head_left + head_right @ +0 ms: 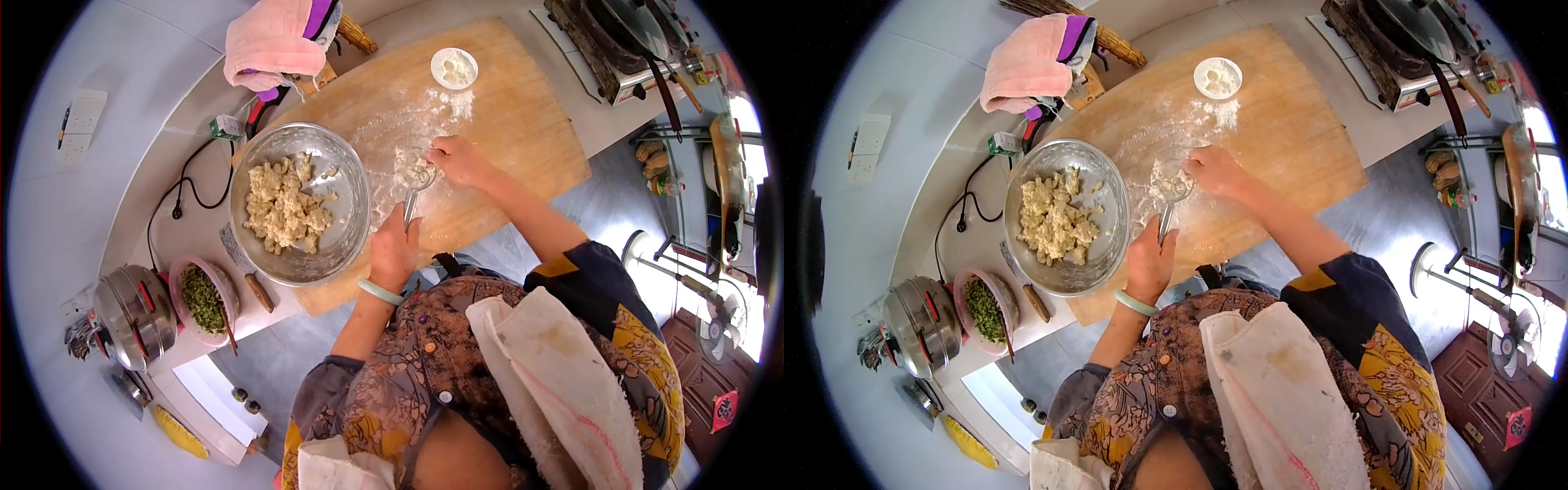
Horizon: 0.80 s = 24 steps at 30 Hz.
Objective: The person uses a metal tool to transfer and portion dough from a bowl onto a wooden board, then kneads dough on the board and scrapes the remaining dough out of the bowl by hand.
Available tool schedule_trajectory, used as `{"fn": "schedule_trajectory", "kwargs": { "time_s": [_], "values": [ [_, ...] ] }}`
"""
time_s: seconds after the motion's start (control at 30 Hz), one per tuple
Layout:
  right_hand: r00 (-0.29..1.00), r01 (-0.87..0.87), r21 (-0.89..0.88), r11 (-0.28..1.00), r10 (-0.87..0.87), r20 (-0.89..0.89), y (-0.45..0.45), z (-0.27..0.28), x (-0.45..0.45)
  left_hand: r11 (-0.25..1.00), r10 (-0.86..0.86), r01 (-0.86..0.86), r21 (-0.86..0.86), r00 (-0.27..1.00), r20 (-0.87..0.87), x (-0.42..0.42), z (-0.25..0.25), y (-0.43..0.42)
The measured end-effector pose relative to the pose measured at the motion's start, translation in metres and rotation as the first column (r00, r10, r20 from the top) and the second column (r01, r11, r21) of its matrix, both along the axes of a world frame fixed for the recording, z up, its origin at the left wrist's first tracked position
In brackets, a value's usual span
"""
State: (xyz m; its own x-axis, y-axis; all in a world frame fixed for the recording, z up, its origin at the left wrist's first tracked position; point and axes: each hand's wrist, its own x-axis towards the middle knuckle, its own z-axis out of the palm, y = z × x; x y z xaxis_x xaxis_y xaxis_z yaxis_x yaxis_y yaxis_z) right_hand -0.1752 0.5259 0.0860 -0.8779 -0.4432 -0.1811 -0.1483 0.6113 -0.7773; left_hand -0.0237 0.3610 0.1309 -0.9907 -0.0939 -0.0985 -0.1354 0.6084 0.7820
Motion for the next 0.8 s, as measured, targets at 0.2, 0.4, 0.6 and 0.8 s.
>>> {"fn": "schedule_trajectory", "kwargs": {
  "time_s": [0.2,0.4,0.6,0.8],
  "values": [
    [0.907,-0.394,0.069,0.917,0.400,-0.134,-0.001,0.038,-0.029,0.987,-0.096,0.100,0.127,0.995,-0.040,-0.002,0.010,-0.015],
    [0.732,-0.650,0.115,0.751,0.660,-0.170,-0.006,0.057,-0.052,0.977,-0.157,0.153,0.148,0.987,0.015,-0.005,0.015,-0.024],
    [0.566,-0.806,0.106,0.582,0.811,-0.147,-0.013,0.070,-0.063,0.957,-0.267,0.260,0.130,0.963,0.037,-0.008,0.010,-0.034],
    [0.563,-0.827,-0.021,0.562,0.826,-0.025,-0.021,0.086,-0.066,0.932,-0.277,0.259,0.255,0.960,0.039,-0.017,0.012,-0.035]
  ]
}}
